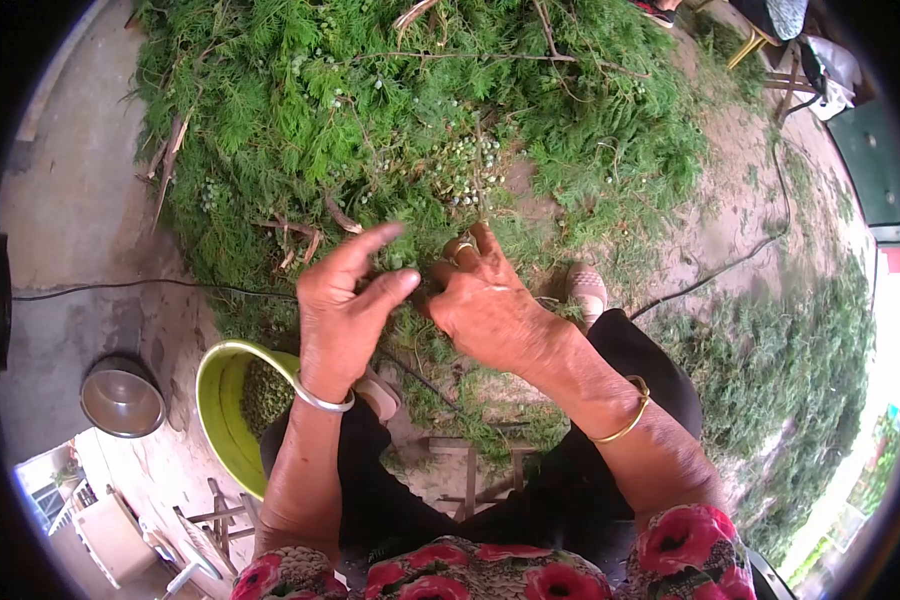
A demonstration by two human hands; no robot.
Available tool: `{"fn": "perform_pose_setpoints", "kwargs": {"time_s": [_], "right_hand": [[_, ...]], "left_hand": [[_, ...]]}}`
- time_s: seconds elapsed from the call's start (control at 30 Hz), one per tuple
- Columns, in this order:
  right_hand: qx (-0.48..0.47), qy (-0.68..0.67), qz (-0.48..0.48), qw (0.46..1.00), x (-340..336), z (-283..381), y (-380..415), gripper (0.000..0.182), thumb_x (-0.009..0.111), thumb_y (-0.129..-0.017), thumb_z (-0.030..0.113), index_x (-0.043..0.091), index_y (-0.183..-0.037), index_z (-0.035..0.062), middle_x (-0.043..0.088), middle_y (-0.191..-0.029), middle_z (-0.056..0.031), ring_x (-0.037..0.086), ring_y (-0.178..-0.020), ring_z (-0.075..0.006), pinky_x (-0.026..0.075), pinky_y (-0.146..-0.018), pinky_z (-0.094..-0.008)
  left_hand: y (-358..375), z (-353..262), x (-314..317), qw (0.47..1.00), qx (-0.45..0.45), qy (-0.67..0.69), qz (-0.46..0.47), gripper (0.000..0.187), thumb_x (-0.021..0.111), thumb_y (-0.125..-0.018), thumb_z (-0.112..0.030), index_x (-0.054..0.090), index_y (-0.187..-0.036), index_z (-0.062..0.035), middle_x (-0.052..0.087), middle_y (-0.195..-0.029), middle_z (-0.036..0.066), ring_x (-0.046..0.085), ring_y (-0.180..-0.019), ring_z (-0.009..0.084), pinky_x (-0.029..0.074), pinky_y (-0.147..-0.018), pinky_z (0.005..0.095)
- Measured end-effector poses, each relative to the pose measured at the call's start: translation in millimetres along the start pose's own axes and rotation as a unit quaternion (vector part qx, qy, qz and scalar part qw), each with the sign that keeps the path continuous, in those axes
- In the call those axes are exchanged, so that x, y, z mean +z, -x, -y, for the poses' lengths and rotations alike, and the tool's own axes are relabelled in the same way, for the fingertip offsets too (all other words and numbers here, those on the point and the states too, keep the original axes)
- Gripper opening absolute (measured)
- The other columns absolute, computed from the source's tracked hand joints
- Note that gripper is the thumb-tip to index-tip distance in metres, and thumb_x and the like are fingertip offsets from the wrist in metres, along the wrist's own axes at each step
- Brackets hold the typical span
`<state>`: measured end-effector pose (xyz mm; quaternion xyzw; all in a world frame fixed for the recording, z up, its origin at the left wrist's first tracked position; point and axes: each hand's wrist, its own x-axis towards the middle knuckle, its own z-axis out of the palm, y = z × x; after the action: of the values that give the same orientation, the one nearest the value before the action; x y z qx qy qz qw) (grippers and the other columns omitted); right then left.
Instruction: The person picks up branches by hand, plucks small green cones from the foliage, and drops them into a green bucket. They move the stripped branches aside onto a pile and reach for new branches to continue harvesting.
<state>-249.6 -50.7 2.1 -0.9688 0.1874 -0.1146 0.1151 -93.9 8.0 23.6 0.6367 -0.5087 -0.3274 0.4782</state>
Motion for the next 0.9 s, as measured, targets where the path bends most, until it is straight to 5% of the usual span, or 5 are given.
{"fn": "perform_pose_setpoints", "kwargs": {"time_s": [0.27, 0.43, 0.57, 0.63, 0.9], "right_hand": [[0.166, -0.401, -0.061, 0.899, -13, 7, -12, 0.038, 0.056, -0.061, -0.010, 0.060, -0.096, 0.0034, 0.062, -0.088, -0.0166, 0.062, -0.086, -0.0315, 0.048, -0.082, -0.0395], [0.346, -0.451, -0.088, 0.818, -27, 16, -18, 0.026, 0.068, -0.078, 0.012, 0.062, -0.100, -0.0002, 0.063, -0.085, -0.0135, 0.060, -0.076, -0.0172, 0.049, -0.071, -0.0288], [0.169, -0.284, -0.177, 0.927, 8, 0, -3, 0.023, 0.069, -0.077, 0.013, 0.063, -0.094, -0.0020, 0.063, -0.078, -0.0086, 0.055, -0.073, -0.0107, 0.047, -0.068, -0.0260], [0.356, -0.666, -0.094, 0.649, -17, 3, -12, 0.025, 0.071, -0.075, 0.010, 0.063, -0.093, -0.0044, 0.062, -0.072, -0.0030, 0.052, -0.068, -0.0063, 0.046, -0.064, -0.0246], [0.373, -0.609, -0.140, 0.686, -19, -7, -8, 0.024, 0.068, -0.073, 0.003, 0.061, -0.094, -0.0057, 0.059, -0.068, 0.0009, 0.049, -0.065, -0.0040, 0.044, -0.057, -0.0244]], "left_hand": [[3, 5, -2, 0.994, 0.042, -0.053, -0.090, 0.023, 0.063, -0.073, 0.008, 0.061, -0.094, 0.0019, 0.064, -0.083, 0.003, 0.057, -0.081, 0.0097, 0.047, -0.073, 0.0234], [8, 0, -4, 0.995, 0.010, -0.011, -0.099, 0.019, 0.063, -0.074, 0.009, 0.060, -0.092, 0.0028, 0.056, -0.076, -0.002, 0.047, -0.062, 0.0011, 0.039, -0.053, 0.0161], [10, 6, -2, 0.995, 0.027, 0.007, -0.091, 0.020, 0.063, -0.074, 0.009, 0.060, -0.093, 0.0029, 0.056, -0.076, -0.002, 0.048, -0.062, 0.0022, 0.039, -0.053, 0.0166], [11, 8, -1, 0.996, 0.029, 0.021, -0.085, 0.025, 0.063, -0.075, 0.009, 0.058, -0.099, 0.0035, 0.057, -0.076, -0.001, 0.049, -0.061, 0.0027, 0.039, -0.052, 0.0166], [3, -5, -15, 0.984, -0.024, 0.137, -0.113, 0.024, 0.058, -0.083, 0.003, 0.057, -0.107, 0.0037, 0.059, -0.072, 0.005, 0.049, -0.054, 0.0047, 0.033, -0.042, 0.0168]]}}
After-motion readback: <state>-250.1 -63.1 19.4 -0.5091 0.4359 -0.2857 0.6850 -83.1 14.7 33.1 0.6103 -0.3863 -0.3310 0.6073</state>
